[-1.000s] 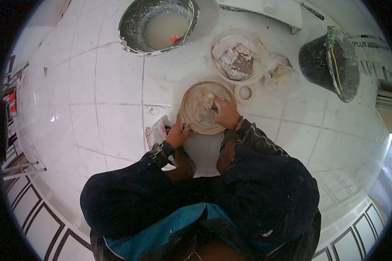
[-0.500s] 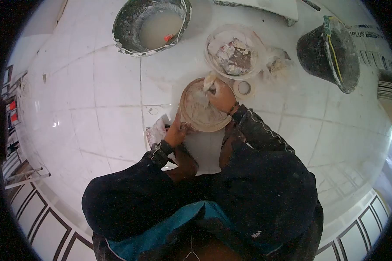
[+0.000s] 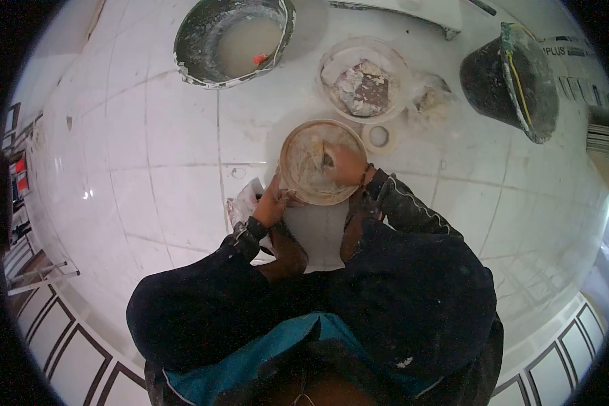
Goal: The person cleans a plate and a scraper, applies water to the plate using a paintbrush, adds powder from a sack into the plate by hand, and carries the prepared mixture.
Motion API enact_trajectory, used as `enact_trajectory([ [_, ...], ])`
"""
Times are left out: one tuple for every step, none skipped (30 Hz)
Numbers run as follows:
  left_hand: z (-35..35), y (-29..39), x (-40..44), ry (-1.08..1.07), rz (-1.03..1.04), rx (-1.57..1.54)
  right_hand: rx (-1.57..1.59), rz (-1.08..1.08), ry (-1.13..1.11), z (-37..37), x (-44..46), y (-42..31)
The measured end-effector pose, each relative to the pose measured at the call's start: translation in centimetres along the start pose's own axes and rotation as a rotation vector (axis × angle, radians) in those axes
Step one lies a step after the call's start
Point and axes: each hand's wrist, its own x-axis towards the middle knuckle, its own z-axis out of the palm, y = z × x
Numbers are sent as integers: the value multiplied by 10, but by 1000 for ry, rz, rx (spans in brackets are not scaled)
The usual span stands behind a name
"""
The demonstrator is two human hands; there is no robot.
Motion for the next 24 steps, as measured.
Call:
enact_trajectory([
  [-1, -7, 0, -8, -10, 23, -2, -21, 74, -2, 3, -4],
  [-1, -14, 0, -8, -14, 22, 1, -18, 71, -5, 7, -7],
  [-1, -16, 2, -5, -11, 26, 32, 103, 162, -8, 15, -15],
  [-1, -18, 3, -1, -6, 30, 63, 222, 253, -10, 19, -19],
  [-1, -19, 2, 0, -7, 30, 63, 222, 251, -7, 18, -19],
  [0, -7, -1, -9, -33, -51, -52, 120, 223, -4, 17, -18],
  [-1, 2, -2, -17, -58, -129, -167, 17, 195, -2, 16, -18],
  [-2, 2, -2, -16, -55, -122, -165, 13, 200, 0, 16, -15],
  [-4, 1, -1, 1, -33, 33, -150, 3, 83, -1, 16, -16],
  [-4, -2, 0, 17, -11, 185, -137, -4, -36, -2, 15, -15],
  [-4, -8, 3, 18, -9, 183, -140, -5, -37, -5, 18, -12],
  [-5, -10, 3, 34, 20, 236, -104, 46, 61, -13, 24, -21],
  [-3, -13, 1, 43, 30, 261, -65, 98, 156, -16, 27, -26],
  [-2, -16, -1, 53, 39, 285, -64, 100, 148, -10, 26, -24],
  [-2, -2, -3, 14, -24, 106, -87, 41, 166, -3, 27, -22],
  [-2, 7, -4, -26, -84, -71, -110, -18, 188, 1, 26, -22],
  [-3, 7, -3, -27, -82, -66, -108, -20, 193, 2, 24, -21],
  [-4, 4, -2, -8, -26, 23, -77, -12, 76, 1, 23, -24],
  [-3, 0, 0, 11, 29, 108, -48, -2, -44, -1, 22, -26],
  [-4, -4, 1, 8, 34, 106, -53, -1, -42, -3, 22, -28],
  [-5, -5, 2, -19, -3, 146, -27, 56, 9, -5, 24, -34],
  [-5, -7, 2, -42, -45, 186, 4, 112, 55, -5, 25, -36],
  [-3, -9, -1, -38, -51, 183, 6, 112, 48, -1, 22, -30],
  [-4, 3, -3, -44, -45, 155, -54, 82, -14, 3, 21, -26],
])
